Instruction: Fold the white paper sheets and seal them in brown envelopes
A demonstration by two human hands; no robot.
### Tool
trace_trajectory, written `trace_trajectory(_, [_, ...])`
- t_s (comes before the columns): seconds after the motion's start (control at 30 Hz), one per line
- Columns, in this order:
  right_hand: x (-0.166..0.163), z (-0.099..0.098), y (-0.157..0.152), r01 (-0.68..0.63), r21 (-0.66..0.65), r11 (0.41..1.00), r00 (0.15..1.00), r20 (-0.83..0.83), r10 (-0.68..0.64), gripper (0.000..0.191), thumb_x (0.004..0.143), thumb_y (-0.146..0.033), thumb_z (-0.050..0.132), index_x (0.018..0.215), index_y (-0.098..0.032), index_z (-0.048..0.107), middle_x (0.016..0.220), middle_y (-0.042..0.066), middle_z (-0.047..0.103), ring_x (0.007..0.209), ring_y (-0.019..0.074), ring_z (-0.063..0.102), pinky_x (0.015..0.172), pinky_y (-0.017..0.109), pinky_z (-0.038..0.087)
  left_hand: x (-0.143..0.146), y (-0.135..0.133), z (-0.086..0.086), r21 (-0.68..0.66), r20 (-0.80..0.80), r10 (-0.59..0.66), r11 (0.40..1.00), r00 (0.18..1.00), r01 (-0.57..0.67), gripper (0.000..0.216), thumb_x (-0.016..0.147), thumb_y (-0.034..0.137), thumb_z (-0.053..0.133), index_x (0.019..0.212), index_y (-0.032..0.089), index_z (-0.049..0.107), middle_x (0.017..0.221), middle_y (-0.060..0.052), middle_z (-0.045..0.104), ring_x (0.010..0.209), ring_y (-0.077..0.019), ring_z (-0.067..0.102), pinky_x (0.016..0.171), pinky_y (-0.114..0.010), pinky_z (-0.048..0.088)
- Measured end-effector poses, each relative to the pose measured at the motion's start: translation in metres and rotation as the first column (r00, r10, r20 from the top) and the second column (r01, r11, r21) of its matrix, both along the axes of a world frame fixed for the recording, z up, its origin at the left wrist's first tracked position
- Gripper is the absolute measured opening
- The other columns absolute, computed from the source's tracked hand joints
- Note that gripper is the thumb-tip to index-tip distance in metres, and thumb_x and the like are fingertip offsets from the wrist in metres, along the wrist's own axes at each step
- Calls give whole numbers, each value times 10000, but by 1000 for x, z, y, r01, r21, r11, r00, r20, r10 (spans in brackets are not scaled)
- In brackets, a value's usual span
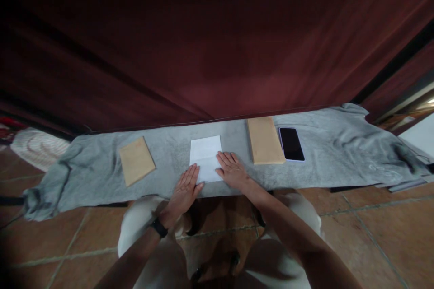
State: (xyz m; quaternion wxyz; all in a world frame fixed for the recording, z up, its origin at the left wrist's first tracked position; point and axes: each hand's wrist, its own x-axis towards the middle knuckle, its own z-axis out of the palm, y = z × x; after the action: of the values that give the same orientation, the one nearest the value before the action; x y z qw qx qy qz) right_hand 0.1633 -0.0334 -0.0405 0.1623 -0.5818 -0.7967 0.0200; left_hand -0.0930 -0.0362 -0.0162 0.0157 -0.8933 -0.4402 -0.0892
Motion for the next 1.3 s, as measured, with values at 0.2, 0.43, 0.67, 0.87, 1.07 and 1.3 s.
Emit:
trace_trajectory(0.2, [8,5,-10,54,-8,998,998,-28,-54,589,1043,-381,436,1580,-151,362,1632,127,356,1511,275,361,1269,507,228,2,-2,1,-25,-11,23,999,1000,-23,632,1059,467,308,1569,98,361,1614,-191,385,1522,-288,333,1225,-486,341])
trace_trajectory(0.43, [-1,3,-28,-115,-4,993,992,-61,114,591,1047,-394,452,1568,-126,375,1619,149,384,1507,248,369,1267,482,258,4,-4,7,-68,7,61,996,998,-60,564,1066,442,303,1538,167,438,1624,-144,388,1526,-275,328,1232,-507,325])
trace_trajectory(0.67, [-4,-3,-29,-111,31,993,991,-76,113,566,1026,-368,506,1514,-84,461,1580,182,441,1484,274,404,1262,496,270,72,10,18,-145,141,-38,988,989,58,584,1088,416,187,1563,140,385,1633,-106,383,1545,-189,279,1257,-426,300])
trace_trajectory(0.87, [-5,-3,-29,-127,42,991,986,-99,131,545,995,-352,571,1481,-110,515,1488,181,558,1444,279,460,1250,508,298,102,30,6,-190,105,-34,980,994,54,611,1085,457,174,1572,141,365,1627,-108,389,1538,-203,297,1250,-439,300])
trace_trajectory(1.07, [-4,-1,-34,-143,0,990,987,-74,142,604,1012,-432,533,1511,-98,468,1598,170,414,1493,280,391,1268,492,264,64,27,-2,-105,18,13,994,1000,-11,626,1066,494,264,1581,149,349,1639,-124,365,1545,-235,282,1254,-470,282])
trace_trajectory(1.3, [1,3,-47,-171,-19,985,983,-66,169,656,1011,-483,531,1544,-118,418,1612,172,379,1507,272,370,1268,499,259,16,8,-1,-35,22,173,984,985,-173,635,1061,480,265,1577,119,351,1605,-168,408,1519,-277,342,1228,-515,316])
